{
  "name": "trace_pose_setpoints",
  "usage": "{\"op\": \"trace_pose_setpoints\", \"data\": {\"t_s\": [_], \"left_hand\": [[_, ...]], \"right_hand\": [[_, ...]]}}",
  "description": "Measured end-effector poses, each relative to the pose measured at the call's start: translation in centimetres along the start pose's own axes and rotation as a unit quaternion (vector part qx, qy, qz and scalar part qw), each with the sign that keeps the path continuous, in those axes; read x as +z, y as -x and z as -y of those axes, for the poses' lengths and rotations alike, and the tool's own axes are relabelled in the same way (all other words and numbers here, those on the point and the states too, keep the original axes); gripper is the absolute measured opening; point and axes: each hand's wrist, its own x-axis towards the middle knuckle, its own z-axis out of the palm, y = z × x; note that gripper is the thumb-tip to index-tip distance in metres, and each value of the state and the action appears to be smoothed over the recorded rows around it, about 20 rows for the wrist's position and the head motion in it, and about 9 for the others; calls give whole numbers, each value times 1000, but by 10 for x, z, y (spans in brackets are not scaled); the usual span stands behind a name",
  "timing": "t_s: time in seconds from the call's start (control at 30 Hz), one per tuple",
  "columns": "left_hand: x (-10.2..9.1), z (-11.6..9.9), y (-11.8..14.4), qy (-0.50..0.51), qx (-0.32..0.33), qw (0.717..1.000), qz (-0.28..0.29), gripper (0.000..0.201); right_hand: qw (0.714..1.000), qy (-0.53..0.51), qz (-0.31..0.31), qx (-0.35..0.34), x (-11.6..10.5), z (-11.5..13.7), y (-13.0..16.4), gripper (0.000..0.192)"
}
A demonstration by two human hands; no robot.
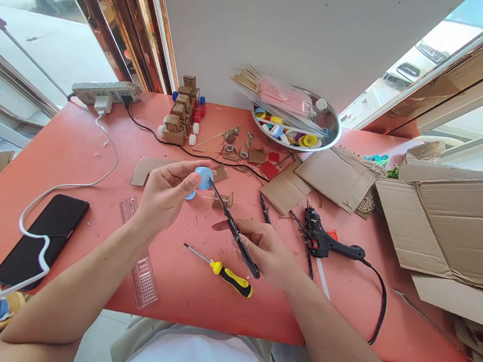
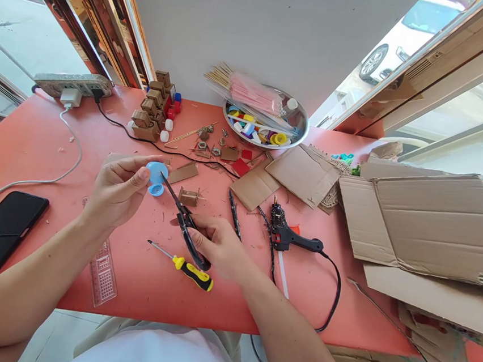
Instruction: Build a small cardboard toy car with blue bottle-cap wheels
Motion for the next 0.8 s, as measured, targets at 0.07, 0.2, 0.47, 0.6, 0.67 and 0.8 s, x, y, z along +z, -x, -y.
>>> {"op": "trace_pose_setpoints", "data": {"t_s": [0.07, 0.2, 0.47, 0.6, 0.67, 0.8], "left_hand": [[-1, 0, 0, 2, 2, 1000, 2, 51], [-2, -2, 1, 25, 1, 1000, 19, 45], [1, -10, 3, 59, -7, 997, 57, 45], [1, -12, 3, 70, -10, 995, 69, 45], [1, -12, 3, 75, -13, 994, 76, 46], [1, -11, 2, 75, -14, 994, 78, 44]], "right_hand": [[996, -71, 53, 18, -2, -2, 0, 74], [980, -167, 102, 33, -1, -7, 1, 69], [961, -221, 163, 32, 8, -22, -5, 76], [963, -215, 155, 54, 10, -25, -4, 77], [962, -220, 153, 49, 11, -26, -3, 77], [963, -230, 141, 25, 13, -24, -3, 76]]}}
